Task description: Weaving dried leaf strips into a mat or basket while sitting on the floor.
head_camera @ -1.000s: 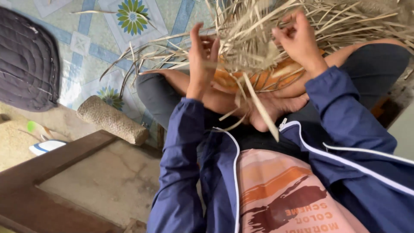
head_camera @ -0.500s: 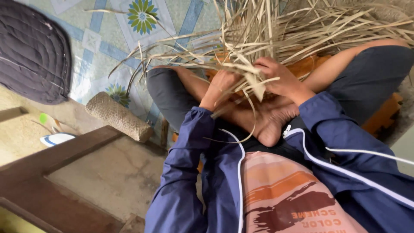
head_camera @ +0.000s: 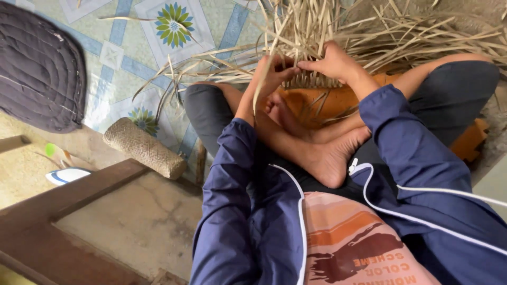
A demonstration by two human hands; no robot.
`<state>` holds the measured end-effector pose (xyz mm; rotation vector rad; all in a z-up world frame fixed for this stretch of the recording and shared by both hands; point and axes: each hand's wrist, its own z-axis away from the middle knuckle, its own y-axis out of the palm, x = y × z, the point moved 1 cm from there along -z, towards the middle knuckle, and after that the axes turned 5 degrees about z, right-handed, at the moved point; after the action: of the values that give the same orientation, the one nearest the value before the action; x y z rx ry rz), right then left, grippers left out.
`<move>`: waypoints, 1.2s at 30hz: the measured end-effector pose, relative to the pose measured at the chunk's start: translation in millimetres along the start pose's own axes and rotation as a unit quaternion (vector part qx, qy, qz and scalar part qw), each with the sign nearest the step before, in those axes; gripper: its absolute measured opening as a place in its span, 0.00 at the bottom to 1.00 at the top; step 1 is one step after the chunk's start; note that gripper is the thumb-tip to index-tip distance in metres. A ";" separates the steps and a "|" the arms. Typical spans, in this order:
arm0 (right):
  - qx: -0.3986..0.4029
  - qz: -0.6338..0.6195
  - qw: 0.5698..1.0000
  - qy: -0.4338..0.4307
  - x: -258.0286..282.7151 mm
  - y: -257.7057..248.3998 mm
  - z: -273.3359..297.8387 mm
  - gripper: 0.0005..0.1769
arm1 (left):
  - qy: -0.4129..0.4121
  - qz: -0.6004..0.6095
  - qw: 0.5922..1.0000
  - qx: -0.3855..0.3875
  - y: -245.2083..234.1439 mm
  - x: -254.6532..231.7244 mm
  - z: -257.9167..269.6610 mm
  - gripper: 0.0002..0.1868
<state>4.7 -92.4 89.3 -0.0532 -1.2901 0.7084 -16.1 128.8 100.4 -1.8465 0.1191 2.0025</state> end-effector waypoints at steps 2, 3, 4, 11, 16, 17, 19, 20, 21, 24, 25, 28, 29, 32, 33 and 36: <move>0.013 -0.078 0.993 0.084 -0.8 2.1 -4.0 0.14 | -0.013 0.161 0.986 0.035 0.5 3.9 -0.4 0.12; 0.014 -0.075 0.993 0.086 -5.6 5.1 -6.1 0.14 | -0.013 0.164 0.986 0.034 2.3 -0.6 2.1 0.12; 0.021 -0.135 0.987 0.087 -10.6 8.7 -8.3 0.16 | -0.058 0.189 0.980 0.036 4.2 -3.8 4.8 0.20; 0.036 -0.145 0.984 0.099 -2.5 14.9 -0.1 0.11 | -0.019 -0.014 1.000 -0.001 23.0 33.7 4.6 0.34; 0.064 0.101 0.993 0.021 14.9 -1.4 32.2 0.20 | -0.054 0.052 0.997 0.021 13.7 29.4 8.2 0.20; 0.073 0.167 0.983 -0.001 17.8 -3.7 39.9 0.22 | -0.095 0.128 0.987 0.029 13.1 32.1 6.4 0.18; 0.047 0.181 0.977 -0.098 9.2 2.9 50.4 0.22 | -0.105 0.086 0.990 0.024 7.6 6.6 18.1 0.11; 0.024 0.192 0.962 -0.194 5.9 5.6 55.7 0.24 | -0.117 0.044 0.992 0.017 4.6 -6.6 23.6 0.07; 0.022 0.192 0.961 -0.195 0.6 9.1 58.1 0.24 | -0.115 0.042 0.992 0.017 4.6 -1.7 23.7 0.07; -0.022 0.160 0.966 -0.201 -11.0 17.3 62.5 0.12 | -0.117 -0.005 0.993 0.026 5.4 13.7 23.4 0.18; -0.029 0.150 0.969 -0.194 -11.9 20.1 63.1 0.09 | -0.085 -0.016 0.995 0.049 6.4 19.1 23.5 0.16; -0.034 0.116 0.975 -0.187 -5.4 20.7 65.3 0.08 | 0.009 -0.012 0.996 0.088 13.2 30.2 26.0 0.18; -0.029 0.096 0.977 -0.187 -1.6 19.1 66.7 0.09 | 0.071 0.007 0.992 0.101 16.6 32.3 27.1 0.24; -0.032 0.120 0.983 -0.136 -8.4 19.3 67.2 0.04 | 0.166 -0.118 0.976 0.076 35.4 15.7 29.3 0.18; -0.037 0.119 0.983 -0.136 -2.6 18.0 68.4 0.04 | 0.169 -0.120 0.975 0.079 41.0 37.7 21.6 0.18; -0.040 0.078 0.996 -0.025 1.4 15.4 69.7 0.14 | 0.066 -0.143 0.985 0.074 49.3 59.8 13.4 0.06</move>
<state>-64.0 -103.5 105.5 -0.2039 -1.3719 0.7948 -48.2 102.6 33.5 -1.7882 0.0364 1.6338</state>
